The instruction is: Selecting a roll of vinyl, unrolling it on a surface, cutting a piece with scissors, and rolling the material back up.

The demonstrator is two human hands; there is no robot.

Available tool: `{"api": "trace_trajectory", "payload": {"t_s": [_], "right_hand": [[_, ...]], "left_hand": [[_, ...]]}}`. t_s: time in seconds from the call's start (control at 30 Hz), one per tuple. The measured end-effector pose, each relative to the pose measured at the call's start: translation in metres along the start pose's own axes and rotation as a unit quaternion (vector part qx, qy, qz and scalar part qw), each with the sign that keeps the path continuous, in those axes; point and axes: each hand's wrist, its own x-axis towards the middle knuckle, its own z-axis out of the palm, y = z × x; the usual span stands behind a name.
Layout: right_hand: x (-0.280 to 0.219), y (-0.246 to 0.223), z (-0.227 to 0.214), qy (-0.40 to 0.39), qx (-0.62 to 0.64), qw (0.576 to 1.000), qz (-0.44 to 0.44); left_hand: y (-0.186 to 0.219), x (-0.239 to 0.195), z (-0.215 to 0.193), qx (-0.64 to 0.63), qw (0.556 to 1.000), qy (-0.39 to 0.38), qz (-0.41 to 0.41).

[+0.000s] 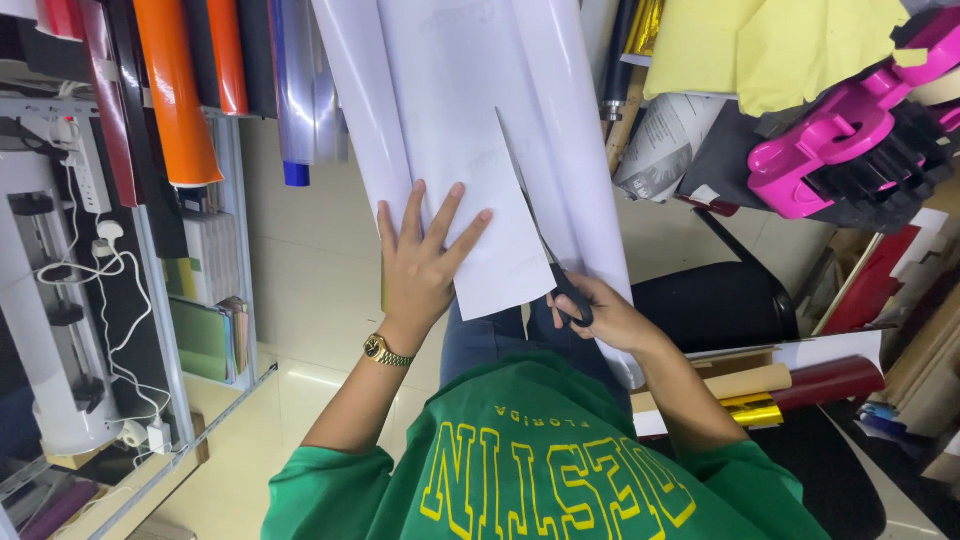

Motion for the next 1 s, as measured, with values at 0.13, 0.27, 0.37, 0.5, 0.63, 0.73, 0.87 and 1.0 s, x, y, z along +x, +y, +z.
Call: {"api": "trace_trajectory", "payload": {"t_s": [0.13,0.27,0.37,0.5,0.63,0.73,0.87,1.0], "right_hand": [[0.001,0.008,-0.002,0.003,-0.011,1.000,-0.017],[0.001,0.014,-0.008,0.008,-0.033,0.999,-0.033],[0.000,0.013,-0.010,0.015,-0.040,0.998,-0.038],[-0.001,0.009,-0.008,0.023,-0.048,0.998,-0.046],[-0.003,0.017,-0.012,0.011,-0.019,1.000,-0.010],[-0.003,-0.024,0.001,0.005,0.002,1.000,0.001],[0.013,-0.027,-0.008,0.001,-0.014,1.000,-0.011],[0.020,-0.043,-0.007,0.000,-0.002,1.000,-0.003]], "left_hand": [[0.001,0.000,0.000,0.002,1.000,-0.001,-0.001],[0.000,0.000,-0.001,-0.004,1.000,-0.004,-0.001],[0.001,0.000,-0.002,-0.007,1.000,-0.006,-0.001],[0.002,-0.002,0.000,-0.014,1.000,-0.004,-0.008],[0.003,-0.003,0.000,-0.019,1.000,-0.001,-0.008],[0.009,-0.003,-0.001,-0.025,1.000,0.004,-0.004],[0.014,-0.005,0.000,-0.034,0.999,0.014,-0.008],[0.015,-0.007,0.002,-0.035,0.999,0.015,-0.009]]}}
